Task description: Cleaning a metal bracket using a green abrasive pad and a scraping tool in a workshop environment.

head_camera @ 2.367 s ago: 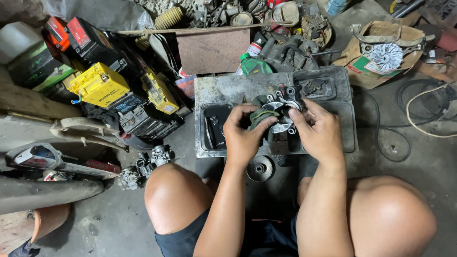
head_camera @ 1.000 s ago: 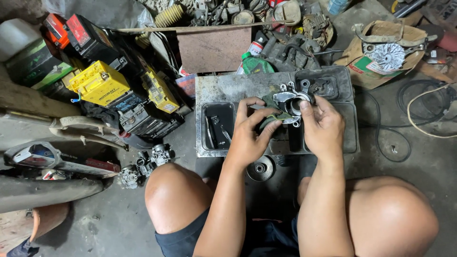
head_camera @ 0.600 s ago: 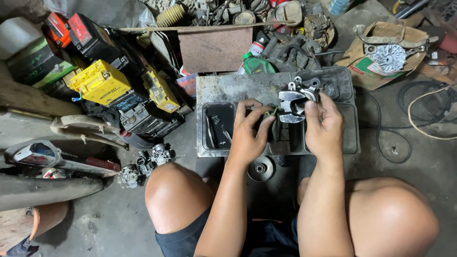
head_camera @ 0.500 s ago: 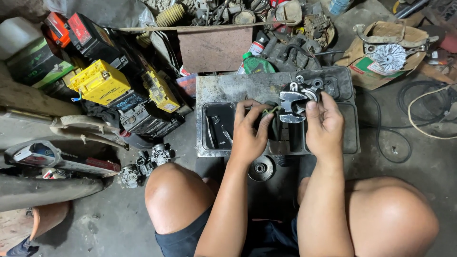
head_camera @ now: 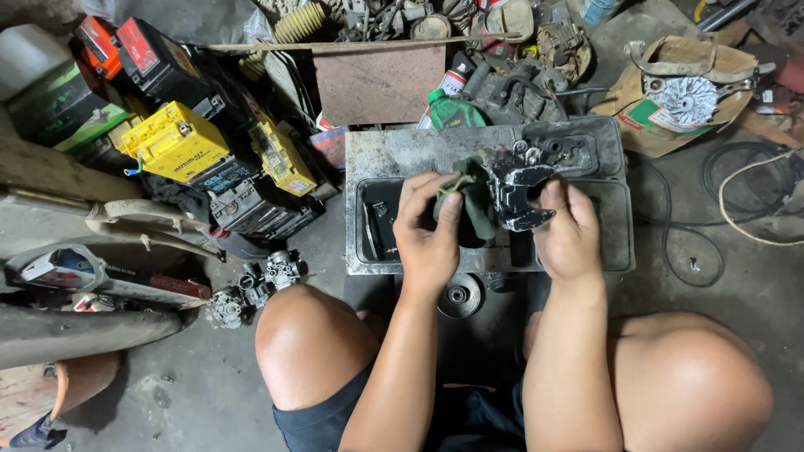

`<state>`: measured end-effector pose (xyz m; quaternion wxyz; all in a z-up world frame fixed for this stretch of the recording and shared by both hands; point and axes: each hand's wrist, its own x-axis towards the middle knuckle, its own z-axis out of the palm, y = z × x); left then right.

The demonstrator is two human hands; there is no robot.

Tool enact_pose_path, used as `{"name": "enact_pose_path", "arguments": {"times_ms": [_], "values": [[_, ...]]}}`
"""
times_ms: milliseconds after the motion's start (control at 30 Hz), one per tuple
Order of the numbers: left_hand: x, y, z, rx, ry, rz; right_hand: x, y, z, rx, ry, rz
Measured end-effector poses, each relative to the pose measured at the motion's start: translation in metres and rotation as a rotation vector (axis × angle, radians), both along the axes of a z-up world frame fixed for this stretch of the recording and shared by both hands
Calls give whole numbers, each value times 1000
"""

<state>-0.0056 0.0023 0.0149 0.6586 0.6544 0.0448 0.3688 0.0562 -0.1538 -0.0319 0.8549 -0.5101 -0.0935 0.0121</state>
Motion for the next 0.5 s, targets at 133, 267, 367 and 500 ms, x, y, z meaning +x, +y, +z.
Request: {"name": "enact_pose_path", "arguments": {"times_ms": [133,267,367,500], "values": [[-5,-5,20,49,-51,-42,4,-4,-16,31,27,53],[-7,-5,29,159,-60,-148,-3,6,18,-69,24,32],[-6,-2,26,199,-59,-166,-6,10,36,-118,9,14],[-9,-1,29,233,-20,-182,-4,5,30,-276,-19,-26]]}}
